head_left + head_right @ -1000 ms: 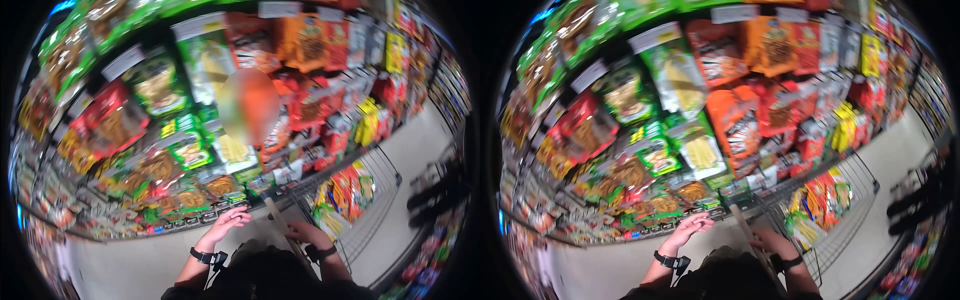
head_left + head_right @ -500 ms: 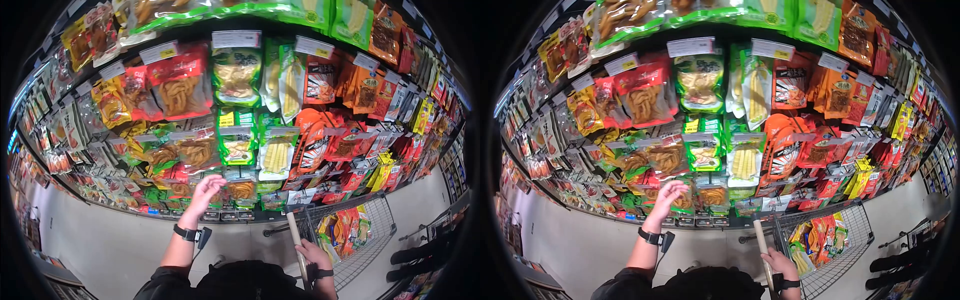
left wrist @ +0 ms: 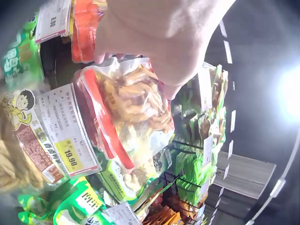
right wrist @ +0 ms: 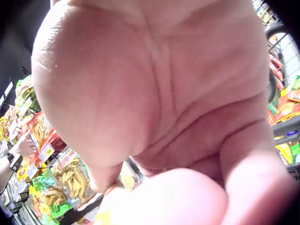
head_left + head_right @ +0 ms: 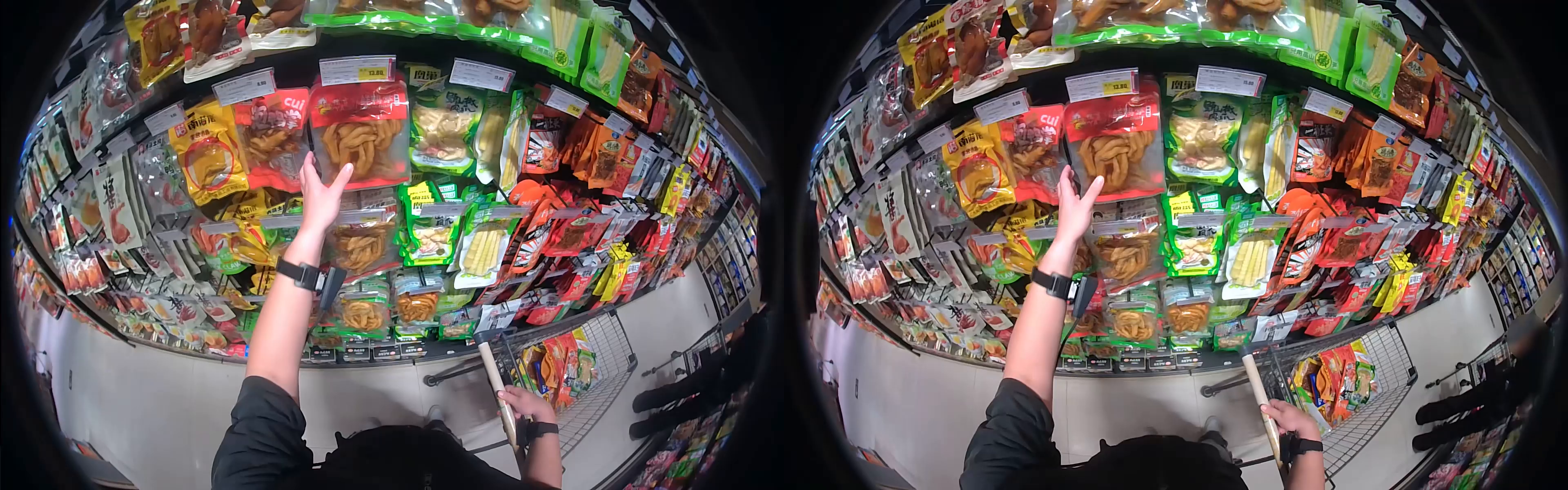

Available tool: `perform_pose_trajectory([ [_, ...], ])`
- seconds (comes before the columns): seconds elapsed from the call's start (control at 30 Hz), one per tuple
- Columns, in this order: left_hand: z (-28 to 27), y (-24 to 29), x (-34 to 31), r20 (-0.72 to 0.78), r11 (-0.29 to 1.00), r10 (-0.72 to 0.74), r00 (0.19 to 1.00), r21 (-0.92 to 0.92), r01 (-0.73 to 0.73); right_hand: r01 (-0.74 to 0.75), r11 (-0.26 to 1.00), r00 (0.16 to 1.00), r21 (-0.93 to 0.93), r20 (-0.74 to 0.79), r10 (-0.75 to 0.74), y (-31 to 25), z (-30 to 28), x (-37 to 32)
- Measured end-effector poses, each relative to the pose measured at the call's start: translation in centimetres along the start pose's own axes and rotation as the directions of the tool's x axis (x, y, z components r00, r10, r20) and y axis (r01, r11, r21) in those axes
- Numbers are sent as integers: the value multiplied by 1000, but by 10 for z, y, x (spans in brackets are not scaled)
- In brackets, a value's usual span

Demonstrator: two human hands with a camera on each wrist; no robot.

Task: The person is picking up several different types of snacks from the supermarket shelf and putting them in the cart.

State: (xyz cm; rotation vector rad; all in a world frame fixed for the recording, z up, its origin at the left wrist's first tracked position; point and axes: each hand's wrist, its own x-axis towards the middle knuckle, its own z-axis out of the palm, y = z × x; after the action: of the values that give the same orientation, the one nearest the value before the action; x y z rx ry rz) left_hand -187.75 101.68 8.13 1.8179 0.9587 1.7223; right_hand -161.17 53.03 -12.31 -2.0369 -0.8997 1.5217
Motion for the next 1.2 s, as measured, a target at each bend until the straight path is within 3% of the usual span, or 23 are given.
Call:
perform_pose_trajectory([
  [0.03,1,-10,3,9,1000,4,1000,-9,-4,-13,1000,1000,23,-14,13,-6,8,-2],
  [0.1,0,-14,8,163,984,-127,978,-107,145,-22,998,999,52,-39,24,-16,22,-5],
  [0.17,2,-18,9,101,990,-115,988,-72,122,-29,999,1000,43,11,29,-26,32,-7],
  [0.23,1,-24,15,268,962,-133,954,-196,189,-36,997,999,68,4,36,-27,44,-4],
  [0.27,4,-17,13,338,881,-131,932,-390,266,-25,998,1000,56,16,25,-29,50,-2],
  [0.3,5,-18,15,341,880,-126,932,-395,264,-16,999,1000,45,28,15,-31,56,-1],
  [0.37,6,-18,16,298,943,-38,954,-304,132,-28,998,999,56,28,26,-37,65,-2],
  [0.43,8,-15,15,324,942,-44,945,-301,147,-44,996,997,83,64,39,-40,73,0],
  [0.5,21,-29,19,178,986,90,980,-155,-63,-40,997,998,69,56,36,-42,83,1],
  [0.57,22,-27,20,186,974,109,977,-216,-67,-18,992,998,127,60,11,-47,92,1],
  [0.63,11,-4,17,436,917,-141,889,-281,283,-24,993,998,116,61,17,-53,98,2],
  [0.7,5,5,18,447,939,-101,889,-252,234,-10,995,998,99,61,4,-55,104,3],
  [0.77,-4,15,19,622,893,-64,780,-313,323,7,999,994,46,112,-12,-56,107,6],
  [0.8,-6,22,16,621,891,-59,781,-319,322,6,999,993,52,120,-12,-56,109,7],
  [0.87,-9,34,9,470,695,37,882,-646,315,5,998,992,59,127,-13,-59,113,7],
  [0.97,-23,32,15,560,629,40,828,-657,414,18,999,989,42,147,-24,-68,120,5],
  [1.03,-31,39,10,564,641,36,825,-646,414,27,994,992,104,122,-40,-69,124,4],
  [1.13,-42,68,2,577,500,7,817,-709,497,9,996,992,92,125,-20,-66,125,10],
  [1.2,-47,77,0,571,485,11,821,-721,494,21,997,991,78,133,-31,-62,126,16],
])
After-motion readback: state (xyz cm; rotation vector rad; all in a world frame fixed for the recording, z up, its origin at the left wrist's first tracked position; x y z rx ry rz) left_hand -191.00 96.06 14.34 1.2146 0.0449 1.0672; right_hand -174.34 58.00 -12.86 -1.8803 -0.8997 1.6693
